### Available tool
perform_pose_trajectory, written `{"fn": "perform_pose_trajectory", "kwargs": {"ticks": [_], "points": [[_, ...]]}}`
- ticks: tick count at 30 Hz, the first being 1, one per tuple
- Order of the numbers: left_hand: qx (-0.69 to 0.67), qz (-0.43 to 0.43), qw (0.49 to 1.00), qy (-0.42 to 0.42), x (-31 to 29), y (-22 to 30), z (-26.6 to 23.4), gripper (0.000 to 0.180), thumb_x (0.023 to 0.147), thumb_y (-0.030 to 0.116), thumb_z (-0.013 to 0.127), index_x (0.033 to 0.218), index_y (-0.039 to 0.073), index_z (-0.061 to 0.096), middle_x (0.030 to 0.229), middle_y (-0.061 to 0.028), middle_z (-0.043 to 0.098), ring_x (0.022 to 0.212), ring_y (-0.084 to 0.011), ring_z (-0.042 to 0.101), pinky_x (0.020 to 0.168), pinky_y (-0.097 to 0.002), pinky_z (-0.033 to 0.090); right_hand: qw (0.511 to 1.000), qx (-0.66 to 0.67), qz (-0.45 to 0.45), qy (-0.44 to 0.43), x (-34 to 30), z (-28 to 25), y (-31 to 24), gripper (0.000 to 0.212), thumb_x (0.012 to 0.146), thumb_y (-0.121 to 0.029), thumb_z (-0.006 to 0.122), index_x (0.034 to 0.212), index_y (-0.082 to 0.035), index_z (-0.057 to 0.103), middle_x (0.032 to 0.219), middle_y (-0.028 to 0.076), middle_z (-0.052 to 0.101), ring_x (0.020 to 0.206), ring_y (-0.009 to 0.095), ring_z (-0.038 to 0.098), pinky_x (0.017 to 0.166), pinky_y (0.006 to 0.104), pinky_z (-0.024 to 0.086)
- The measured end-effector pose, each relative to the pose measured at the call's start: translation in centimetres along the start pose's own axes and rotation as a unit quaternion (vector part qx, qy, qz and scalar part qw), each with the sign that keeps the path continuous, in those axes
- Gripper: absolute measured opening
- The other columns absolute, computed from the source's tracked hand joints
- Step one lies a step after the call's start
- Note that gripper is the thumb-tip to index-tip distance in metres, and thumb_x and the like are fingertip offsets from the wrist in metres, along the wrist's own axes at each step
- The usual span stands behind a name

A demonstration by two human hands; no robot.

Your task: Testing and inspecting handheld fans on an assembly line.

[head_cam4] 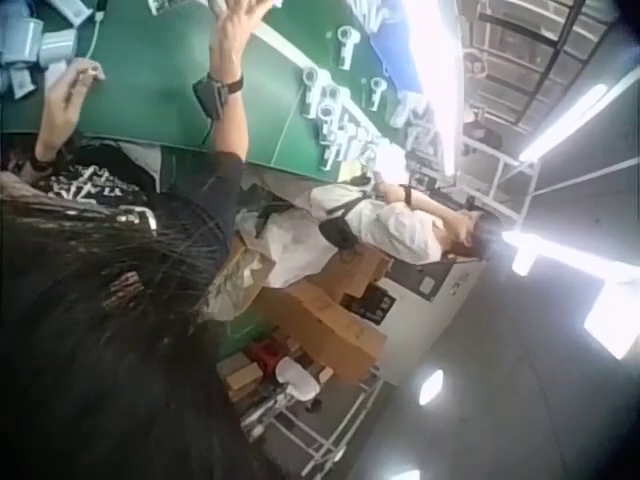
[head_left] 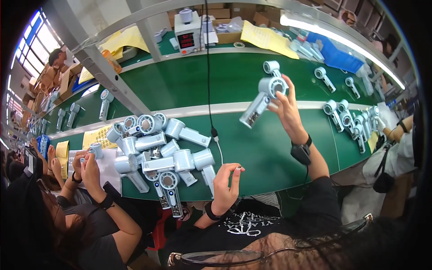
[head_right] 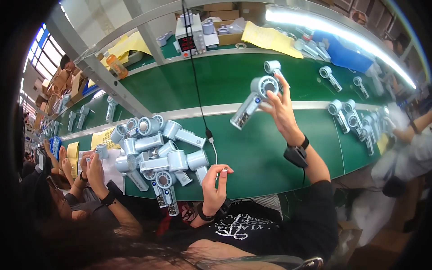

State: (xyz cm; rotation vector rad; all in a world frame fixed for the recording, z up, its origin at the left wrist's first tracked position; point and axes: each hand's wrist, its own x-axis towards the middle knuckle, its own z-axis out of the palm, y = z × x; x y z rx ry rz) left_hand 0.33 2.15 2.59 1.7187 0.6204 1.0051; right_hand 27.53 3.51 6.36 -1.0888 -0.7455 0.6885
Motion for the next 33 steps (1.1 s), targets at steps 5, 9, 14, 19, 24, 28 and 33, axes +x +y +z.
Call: {"fn": "perform_pose_trajectory", "kwargs": {"ticks": [5, 9, 14, 19, 24, 28, 33], "points": [[-0.032, 0.053, 0.998, -0.022, 0.3, 1.2, 2.1, 0.013, 0.095, 0.006, 0.051, 0.087, -0.003, 0.057, 0.084, -0.012, 0.062, 0.075, -0.021, 0.06, 0.071, -0.0285, 0.047, 0.984, 0.152, 0.087, 0.037, -7.9, -0.9, 1.2, 0.06, 0.096, -0.026, 0.05, 0.146, -0.019, 0.02, 0.137, 0.014, 0.043, 0.12, 0.035, 0.052, 0.094, 0.0456, 0.049], [-0.014, 0.018, 0.999, -0.027, -0.6, 1.8, 2.6, 0.011, 0.093, 0.003, 0.053, 0.085, -0.003, 0.056, 0.08, -0.0116, 0.062, 0.07, -0.0215, 0.06, 0.065, -0.0294, 0.046, 0.966, 0.232, 0.102, 0.049, -11.1, 0.0, 2.8, 0.058, 0.097, -0.027, 0.049, 0.146, -0.019, 0.02, 0.137, 0.017, 0.043, 0.118, 0.038, 0.053, 0.095, 0.0475, 0.049], [0.039, 0.045, 0.998, -0.002, -1.1, 2.4, 2.3, 0.01, 0.091, 0.002, 0.056, 0.082, -0.003, 0.057, 0.072, -0.0108, 0.059, 0.065, -0.0236, 0.058, 0.06, -0.0316, 0.044, 0.967, 0.242, 0.024, 0.081, -12.7, 1.1, 2.6, 0.056, 0.097, -0.025, 0.048, 0.146, -0.018, 0.02, 0.136, 0.019, 0.043, 0.117, 0.041, 0.053, 0.093, 0.0478, 0.05], [0.11, 0.069, 0.992, 0.0, -1.0, 1.3, 1.8, 0.006, 0.086, 0.001, 0.061, 0.082, -0.003, 0.058, 0.07, -0.0122, 0.057, 0.064, -0.0289, 0.054, 0.057, -0.0364, 0.041, 0.98, 0.167, -0.012, 0.111, -13.4, 1.2, 2.1, 0.056, 0.098, -0.024, 0.047, 0.146, -0.017, 0.02, 0.136, 0.019, 0.042, 0.117, 0.039, 0.053, 0.091, 0.0485, 0.052], [0.119, 0.081, 0.989, -0.03, -0.8, 0.3, 1.4, 0.006, 0.082, -0.001, 0.064, 0.082, -0.004, 0.059, 0.071, -0.0133, 0.056, 0.063, -0.0315, 0.052, 0.056, -0.039, 0.039, 0.986, 0.082, -0.035, 0.143, -13.8, 1.2, 1.9, 0.056, 0.097, -0.02, 0.048, 0.146, -0.016, 0.021, 0.135, 0.017, 0.042, 0.116, 0.037, 0.054, 0.088, 0.0471, 0.054], [0.129, 0.073, 0.988, -0.052, -1.2, 0.2, 0.9, 0.006, 0.081, -0.002, 0.064, 0.082, -0.004, 0.058, 0.072, -0.0133, 0.056, 0.064, -0.0313, 0.052, 0.057, -0.0389, 0.039, 0.989, 0.052, -0.041, 0.135, -13.8, 1.3, 1.7, 0.056, 0.097, -0.018, 0.049, 0.146, -0.013, 0.023, 0.133, 0.016, 0.042, 0.115, 0.035, 0.055, 0.086, 0.045, 0.055], [0.121, 0.063, 0.988, -0.067, -1.4, 1.2, 0.4, 0.005, 0.08, -0.004, 0.063, 0.08, -0.004, 0.058, 0.07, -0.0125, 0.058, 0.063, -0.0292, 0.054, 0.056, -0.0365, 0.04, 0.991, 0.057, -0.033, 0.115, -14.0, 1.6, 1.5, 0.056, 0.096, -0.018, 0.05, 0.146, -0.01, 0.024, 0.131, 0.015, 0.043, 0.115, 0.032, 0.055, 0.085, 0.0428, 0.056]]}}
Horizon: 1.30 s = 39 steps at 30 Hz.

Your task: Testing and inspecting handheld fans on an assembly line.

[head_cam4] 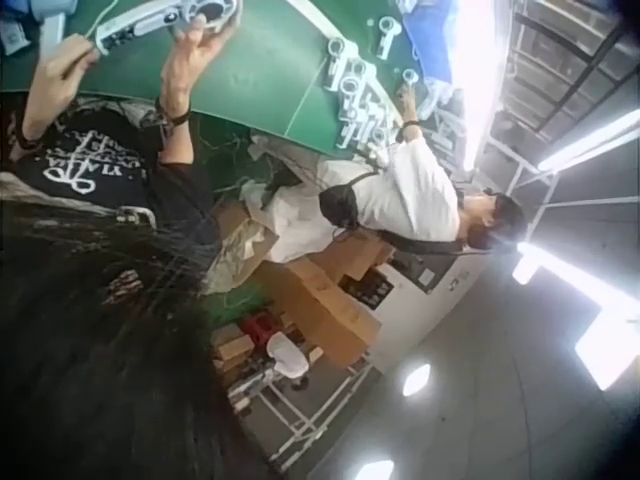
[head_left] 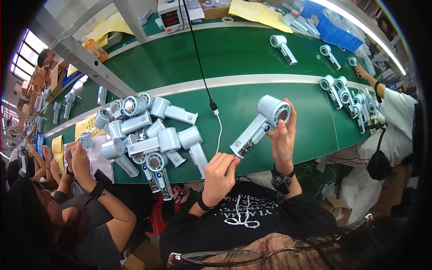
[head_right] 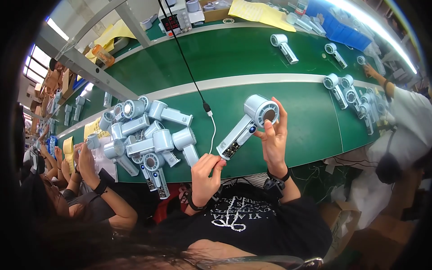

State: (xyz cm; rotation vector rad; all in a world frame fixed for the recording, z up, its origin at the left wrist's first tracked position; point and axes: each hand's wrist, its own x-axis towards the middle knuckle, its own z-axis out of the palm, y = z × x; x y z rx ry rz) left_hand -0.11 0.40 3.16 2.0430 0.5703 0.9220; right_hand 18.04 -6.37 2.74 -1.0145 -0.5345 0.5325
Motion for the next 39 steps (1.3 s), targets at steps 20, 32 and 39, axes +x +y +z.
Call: {"fn": "perform_pose_trajectory", "kwargs": {"ticks": [20, 32, 39], "points": [[-0.069, -0.067, 0.995, -0.024, -0.4, -1.1, 1.1, 0.01, 0.087, 0.0, 0.06, 0.078, -0.004, 0.06, 0.07, -0.0109, 0.06, 0.064, -0.0249, 0.058, 0.058, -0.032, 0.043, 0.99, 0.023, 0.017, -0.139, -0.6, 2.1, 0.6, 0.118, 0.073, 0.005, 0.068, 0.148, -0.035, -0.014, 0.147, 0.02, 0.018, 0.114, 0.041, 0.054, 0.087, 0.0571, 0.054], [-0.053, -0.057, 0.997, -0.018, -0.8, -0.7, 0.6, 0.01, 0.087, 0.0, 0.06, 0.078, -0.005, 0.06, 0.069, -0.0109, 0.059, 0.063, -0.0237, 0.057, 0.057, -0.0311, 0.042, 0.989, 0.053, 0.023, -0.135, -1.4, 2.7, 0.2, 0.118, 0.074, 0.012, 0.063, 0.146, -0.038, -0.016, 0.148, 0.02, 0.017, 0.113, 0.044, 0.054, 0.086, 0.0579, 0.053], [-0.104, -0.11, 0.988, -0.03, -1.1, -0.6, 0.5, 0.011, 0.089, 0.001, 0.059, 0.08, -0.006, 0.061, 0.07, -0.0105, 0.06, 0.064, -0.0191, 0.06, 0.058, -0.028, 0.045, 0.987, 0.039, 0.003, -0.155, -1.8, 2.4, -0.1, 0.117, 0.075, 0.018, 0.06, 0.146, -0.033, -0.017, 0.147, 0.016, 0.018, 0.119, 0.041, 0.051, 0.087, 0.0519, 0.055]]}}
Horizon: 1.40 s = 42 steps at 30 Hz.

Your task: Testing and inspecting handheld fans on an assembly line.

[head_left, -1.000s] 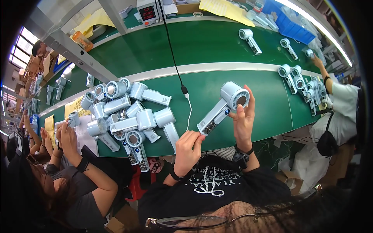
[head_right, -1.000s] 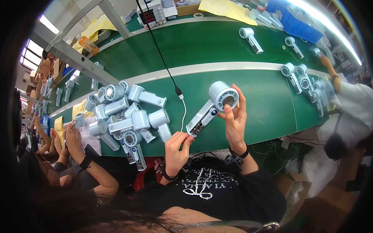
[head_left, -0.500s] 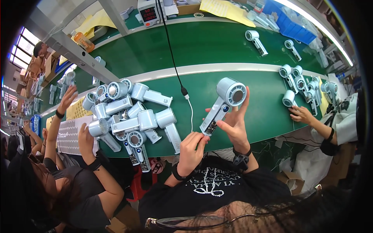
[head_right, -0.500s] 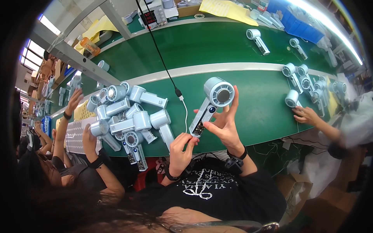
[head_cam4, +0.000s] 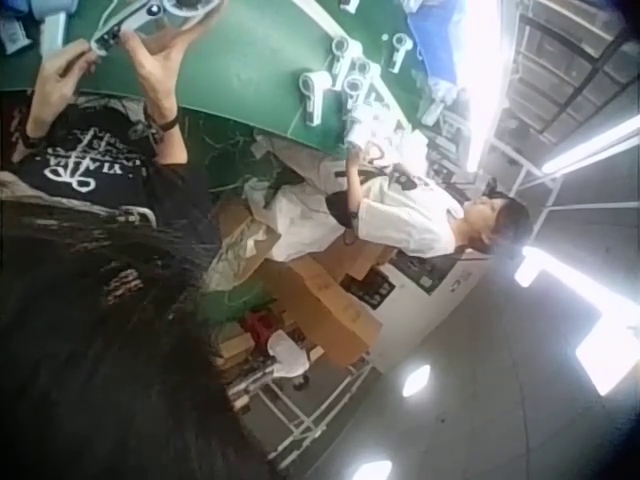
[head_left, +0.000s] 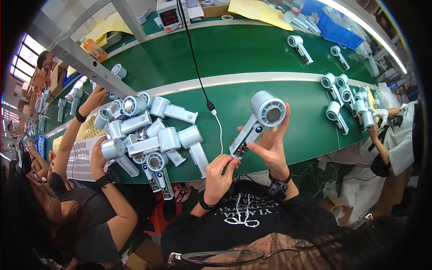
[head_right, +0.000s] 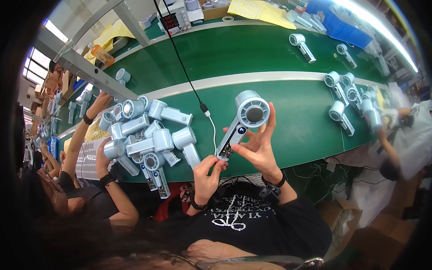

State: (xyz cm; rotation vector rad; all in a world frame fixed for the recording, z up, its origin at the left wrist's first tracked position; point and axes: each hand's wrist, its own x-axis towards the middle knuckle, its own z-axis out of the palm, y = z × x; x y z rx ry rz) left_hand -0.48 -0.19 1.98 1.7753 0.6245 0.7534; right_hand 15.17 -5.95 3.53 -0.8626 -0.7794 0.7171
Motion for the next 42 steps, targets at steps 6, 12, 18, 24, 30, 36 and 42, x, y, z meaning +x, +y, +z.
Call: {"fn": "perform_pose_trajectory", "kwargs": {"ticks": [6, 12, 18, 24, 30, 36, 42], "points": [[-0.01, -0.001, 0.999, -0.035, 0.1, -0.3, -0.4, 0.011, 0.09, 0.003, 0.059, 0.084, -0.005, 0.06, 0.075, -0.0112, 0.061, 0.067, -0.0202, 0.061, 0.061, -0.0281, 0.046, 1.0, -0.013, -0.004, 0.007, 0.0, 0.2, -0.6, 0.117, 0.075, 0.017, 0.06, 0.147, -0.032, -0.017, 0.147, 0.016, 0.018, 0.12, 0.04, 0.05, 0.087, 0.0515, 0.055], [-0.005, 0.016, 0.997, -0.074, 0.2, -0.3, -0.7, 0.009, 0.091, 0.005, 0.058, 0.091, -0.004, 0.059, 0.082, -0.0115, 0.061, 0.076, -0.0234, 0.061, 0.068, -0.0313, 0.047, 0.999, -0.009, 0.011, 0.03, -0.2, 0.5, -0.7, 0.117, 0.073, 0.015, 0.062, 0.147, -0.034, -0.015, 0.147, 0.019, 0.017, 0.118, 0.042, 0.051, 0.087, 0.0548, 0.054], [0.043, 0.052, 0.997, -0.022, 0.3, -0.2, -0.4, 0.009, 0.088, 0.004, 0.06, 0.093, -0.003, 0.058, 0.086, -0.0147, 0.06, 0.077, -0.0309, 0.058, 0.067, -0.0366, 0.045, 0.999, 0.023, -0.001, 0.04, -0.5, 0.9, 0.0, 0.114, 0.077, 0.014, 0.059, 0.146, -0.034, -0.018, 0.146, 0.02, 0.017, 0.119, 0.04, 0.051, 0.088, 0.0511, 0.055], [0.083, 0.081, 0.992, 0.042, 0.7, -0.4, -0.2, 0.01, 0.086, 0.002, 0.061, 0.095, -0.003, 0.059, 0.088, -0.0149, 0.06, 0.077, -0.0329, 0.057, 0.067, -0.0378, 0.045, 0.996, 0.011, 0.007, 0.085, -0.4, 2.1, 0.1, 0.114, 0.078, 0.012, 0.06, 0.146, -0.034, -0.018, 0.139, 0.022, 0.03, 0.114, 0.035, 0.054, 0.087, 0.048, 0.055], [0.055, 0.069, 0.996, 0.026, 0.9, -1.1, -0.2, 0.009, 0.085, 0.001, 0.062, 0.092, -0.004, 0.059, 0.085, -0.0147, 0.061, 0.074, -0.0322, 0.058, 0.065, -0.0381, 0.045, 0.991, -0.058, 0.015, 0.119, -0.2, 2.8, 0.2, 0.113, 0.08, 0.011, 0.062, 0.146, -0.033, -0.018, 0.127, 0.021, 0.045, 0.106, 0.027, 0.057, 0.084, 0.0448, 0.055], [-0.023, 0.033, 0.999, -0.025, 1.7, -1.5, -0.7, 0.007, 0.086, 0.002, 0.062, 0.084, -0.005, 0.064, 0.078, -0.013, 0.065, 0.072, -0.025, 0.062, 0.066, -0.0315, 0.047, 0.99, -0.09, 0.011, 0.11, 0.3, 2.0, 0.6, 0.112, 0.081, 0.012, 0.061, 0.147, -0.033, -0.018, 0.122, 0.018, 0.046, 0.102, 0.026, 0.057, 0.083, 0.0448, 0.056], [-0.076, 0.002, 0.997, -0.031, 2.4, -2.6, -0.6, 0.01, 0.089, 0.003, 0.06, 0.084, -0.005, 0.065, 0.079, -0.0115, 0.066, 0.074, -0.0213, 0.063, 0.069, -0.029, 0.048, 0.995, -0.056, 0.073, 0.047, 3.8, 1.3, -0.7, 0.11, 0.081, 0.012, 0.06, 0.147, -0.032, -0.017, 0.116, 0.014, 0.046, 0.096, 0.022, 0.058, 0.08, 0.0421, 0.057]]}}
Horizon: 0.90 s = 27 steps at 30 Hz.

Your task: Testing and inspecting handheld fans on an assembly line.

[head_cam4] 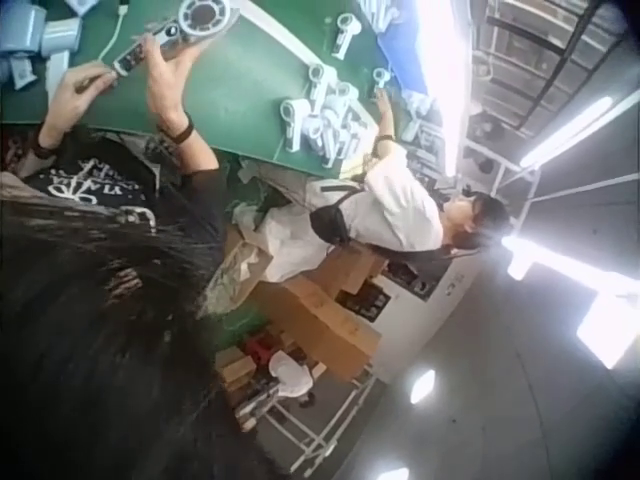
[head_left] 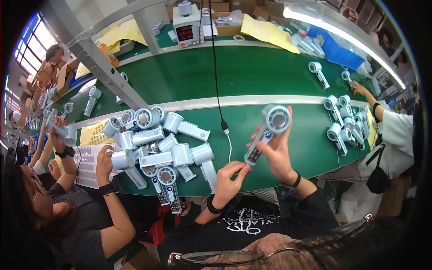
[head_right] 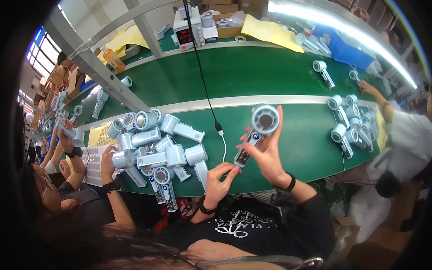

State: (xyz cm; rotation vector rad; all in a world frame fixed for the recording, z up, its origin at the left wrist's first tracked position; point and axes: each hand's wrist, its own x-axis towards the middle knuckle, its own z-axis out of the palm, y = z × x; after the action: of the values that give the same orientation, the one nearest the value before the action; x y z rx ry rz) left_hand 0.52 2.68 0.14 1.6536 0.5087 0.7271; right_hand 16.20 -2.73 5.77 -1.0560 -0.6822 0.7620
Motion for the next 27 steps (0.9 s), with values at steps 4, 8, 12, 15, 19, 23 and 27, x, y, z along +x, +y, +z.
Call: {"fn": "perform_pose_trajectory", "kwargs": {"ticks": [4, 8, 12, 15, 19, 23, 27], "points": [[-0.026, -0.029, 0.999, 0.0, -1.1, 0.0, -0.8, 0.011, 0.09, 0.005, 0.059, 0.087, -0.004, 0.065, 0.083, -0.0104, 0.067, 0.077, -0.0201, 0.063, 0.071, -0.0279, 0.048, 0.966, -0.1, -0.186, 0.148, 11.5, -4.3, 0.2, 0.105, 0.079, 0.005, 0.061, 0.15, -0.026, -0.01, 0.116, 0.012, 0.047, 0.095, 0.023, 0.058, 0.079, 0.0406, 0.054], [-0.047, 0.018, 0.996, -0.071, -0.7, 1.6, -0.4, 0.01, 0.091, 0.004, 0.058, 0.09, -0.003, 0.065, 0.087, -0.0097, 0.067, 0.079, -0.0203, 0.062, 0.072, -0.0279, 0.047, 0.831, -0.483, -0.266, 0.078, 24.0, -13.5, 4.1, 0.097, 0.073, 0.003, 0.063, 0.15, -0.017, 0.007, 0.131, 0.022, 0.044, 0.108, 0.036, 0.054, 0.093, 0.0426, 0.047], [-0.054, 0.111, 0.989, -0.081, -0.8, 2.5, -1.2, 0.01, 0.092, 0.004, 0.055, 0.092, -0.002, 0.063, 0.089, -0.0102, 0.066, 0.079, -0.0219, 0.062, 0.073, -0.0293, 0.048, 0.759, -0.649, 0.016, 0.053, 25.7, -11.2, 7.2, 0.092, 0.072, 0.001, 0.065, 0.148, -0.013, 0.017, 0.131, 0.023, 0.044, 0.118, 0.039, 0.047, 0.1, 0.0448, 0.04], [-0.048, 0.174, 0.982, -0.06, -1.3, 3.2, -2.8, 0.011, 0.093, 0.004, 0.053, 0.092, -0.002, 0.062, 0.088, -0.0112, 0.066, 0.077, -0.0235, 0.062, 0.073, -0.0307, 0.048, 0.668, -0.71, -0.211, 0.077, 25.6, -8.6, 8.5, 0.081, 0.072, -0.003, 0.067, 0.143, -0.01, 0.029, 0.128, 0.023, 0.046, 0.12, 0.04, 0.044, 0.103, 0.0462, 0.037], [-0.197, 0.234, 0.947, -0.096, -2.4, 4.1, -4.1, 0.015, 0.094, 0.006, 0.051, 0.088, -0.002, 0.062, 0.086, -0.0132, 0.065, 0.074, -0.025, 0.061, 0.07, -0.0335, 0.048, 0.696, -0.588, -0.379, -0.163, 22.6, -0.8, 10.6, 0.043, 0.074, -0.021, 0.073, 0.112, -0.003, 0.062, 0.12, 0.021, 0.051, 0.116, 0.039, 0.045, 0.101, 0.0462, 0.037], [-0.293, 0.298, 0.897, -0.145, -2.7, 4.8, -4.2, 0.018, 0.095, 0.009, 0.051, 0.086, -0.002, 0.062, 0.084, -0.014, 0.064, 0.072, -0.0247, 0.06, 0.066, -0.035, 0.048, 0.727, -0.501, -0.288, -0.371, 16.7, 5.8, 16.3, 0.044, 0.079, -0.036, 0.073, 0.101, 0.002, 0.065, 0.125, 0.022, 0.05, 0.119, 0.038, 0.044, 0.101, 0.0452, 0.037], [-0.255, 0.289, 0.912, -0.139, -3.1, 5.2, -4.4, 0.019, 0.096, 0.009, 0.05, 0.085, -0.002, 0.062, 0.082, -0.0136, 0.064, 0.072, -0.0244, 0.06, 0.064, -0.0357, 0.048, 0.75, -0.487, -0.277, -0.35, 13.6, 7.0, 15.9, 0.046, 0.079, -0.033, 0.074, 0.101, 0.003, 0.058, 0.125, 0.021, 0.051, 0.117, 0.038, 0.046, 0.099, 0.0433, 0.04]]}}
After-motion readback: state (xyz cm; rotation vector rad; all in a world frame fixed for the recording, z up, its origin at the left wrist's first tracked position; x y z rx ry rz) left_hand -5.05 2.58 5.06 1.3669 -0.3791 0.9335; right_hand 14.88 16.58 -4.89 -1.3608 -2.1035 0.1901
